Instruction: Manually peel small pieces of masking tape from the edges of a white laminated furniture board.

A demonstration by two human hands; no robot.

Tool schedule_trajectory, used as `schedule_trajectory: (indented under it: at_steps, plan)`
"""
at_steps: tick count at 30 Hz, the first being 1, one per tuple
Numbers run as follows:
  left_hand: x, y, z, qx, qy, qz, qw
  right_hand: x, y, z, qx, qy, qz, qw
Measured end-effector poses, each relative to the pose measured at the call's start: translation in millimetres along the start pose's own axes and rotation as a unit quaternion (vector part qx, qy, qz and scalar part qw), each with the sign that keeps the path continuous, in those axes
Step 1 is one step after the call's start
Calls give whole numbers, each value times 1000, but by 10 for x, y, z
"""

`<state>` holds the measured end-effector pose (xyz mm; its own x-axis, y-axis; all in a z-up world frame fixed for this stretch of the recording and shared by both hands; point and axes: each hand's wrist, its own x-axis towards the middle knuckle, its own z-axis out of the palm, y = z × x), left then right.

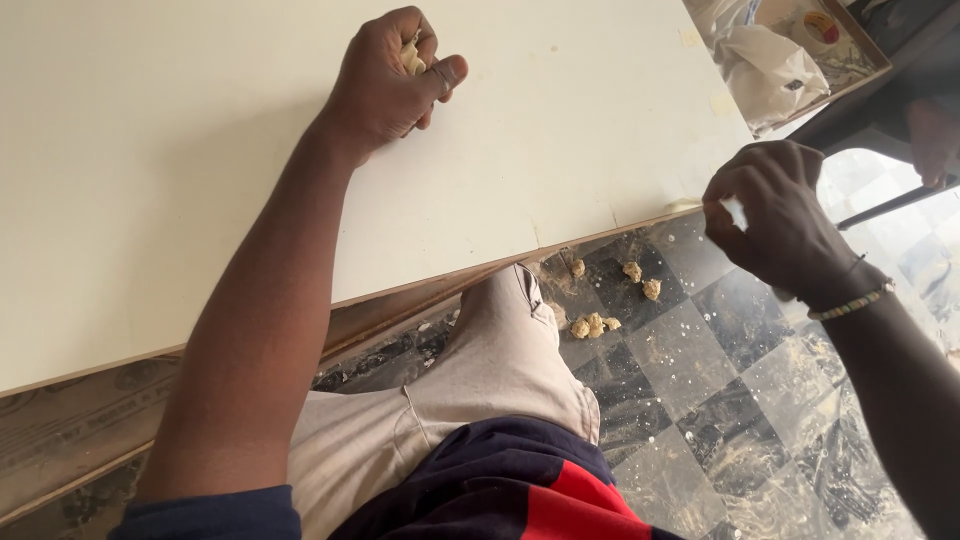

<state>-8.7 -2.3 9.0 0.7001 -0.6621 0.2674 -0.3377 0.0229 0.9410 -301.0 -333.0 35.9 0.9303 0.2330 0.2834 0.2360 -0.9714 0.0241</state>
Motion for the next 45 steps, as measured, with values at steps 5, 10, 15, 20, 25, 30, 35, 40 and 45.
schedule_trajectory:
  at_steps: [5, 10, 15, 20, 25, 30, 35, 40, 45]
  plan:
    - [2, -8, 11, 2, -6, 27, 1000, 79, -260, -122, 57, 87, 22, 994]
    - [-23, 24, -6, 1, 2, 11, 1000, -134, -32, 237, 20, 121, 3, 992]
    - [-8, -26, -7, -8, -5, 16, 1000, -466, 1, 282, 13, 149, 78, 986]
    - [-6, -11, 0, 2, -4, 17, 1000, -173, -344, 78, 14, 146, 64, 987]
    - [-9, 26, -4, -7, 8, -1, 1000, -147, -279, 147, -33, 125, 57, 990]
    - [-2, -14, -10, -10, 2, 19, 1000, -233, -284, 147, -45, 140, 29, 989]
    - [-9, 22, 6, -14, 3, 18, 1000, -477, -354, 286, -52, 168, 29, 984]
    - [-25, -3, 2, 3, -4, 34, 999, -690, -392, 606, -14, 205, 57, 977]
    - [23, -143, 18, 9, -1, 41, 999, -536, -483, 1196, 61, 232, 108, 965]
